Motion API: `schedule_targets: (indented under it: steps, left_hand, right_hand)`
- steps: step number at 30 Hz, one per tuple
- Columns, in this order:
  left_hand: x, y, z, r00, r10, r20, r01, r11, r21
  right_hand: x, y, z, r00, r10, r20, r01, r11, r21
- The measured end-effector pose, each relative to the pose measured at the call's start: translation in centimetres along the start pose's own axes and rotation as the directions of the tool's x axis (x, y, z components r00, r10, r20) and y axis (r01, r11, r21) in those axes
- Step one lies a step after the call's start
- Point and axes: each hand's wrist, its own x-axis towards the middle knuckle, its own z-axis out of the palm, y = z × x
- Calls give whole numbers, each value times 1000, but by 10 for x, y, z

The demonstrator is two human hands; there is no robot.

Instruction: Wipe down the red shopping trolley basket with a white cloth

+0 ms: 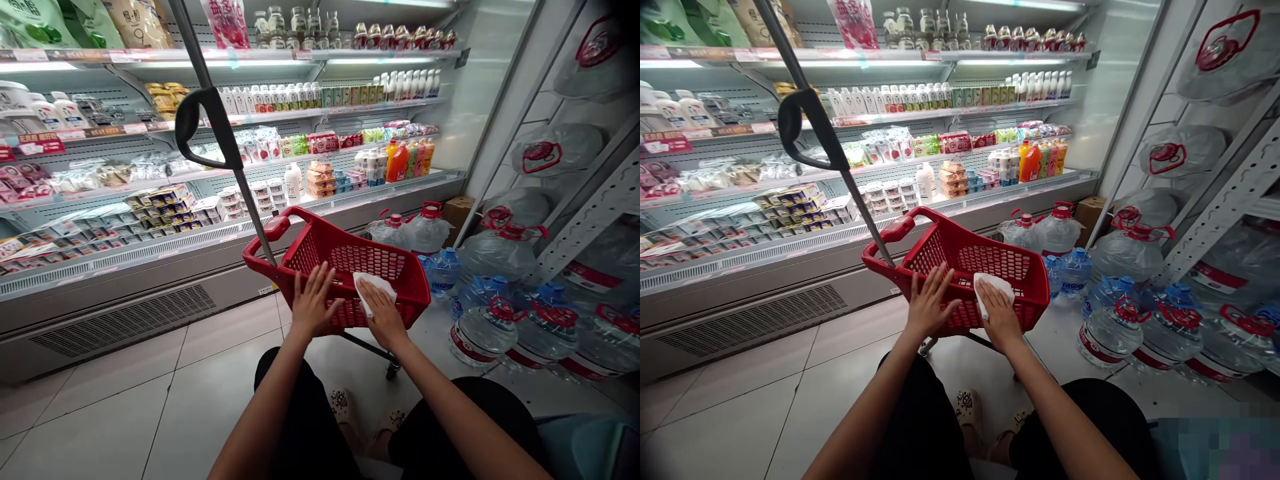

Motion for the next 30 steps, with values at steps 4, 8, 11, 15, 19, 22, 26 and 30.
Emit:
schedule_targets:
  steps: [4,8,11,15,19,22,26,30]
  left_hand:
    - [12,-48,-24,989,-115,-88,119,992,36]
    - [24,-64,-36,1000,-9,-7,10,1000,24]
    - [25,-53,-35,1000,1,19,-1,1000,14]
    - [23,-29,-39,1000,19,9,-19,1000,24]
    - [22,-9,-51,998,62,27,-62,998,-3]
    - [23,0,-57,996,88,31,-87,996,-32]
    - [23,5,-49,999,28,21,-28,1000,10]
    - [24,11,-30,999,-6,36,5,999,40]
  right_hand:
    - [-7,24,-2,998,58,2,-58,998,7]
    - [-4,35,6,991,132,-32,-131,991,25]
    - [6,30,13,986,157,-54,-155,987,36]
    - [39,-14,18,997,56,-50,-49,991,125]
    - [79,-78,18,993,-69,-92,92,957,277]
    - [90,-98,11,987,-125,-100,150,940,306]
    - [66,-57,0,986,-121,-119,152,940,306]
    - [26,14,-10,997,13,-82,4,980,197]
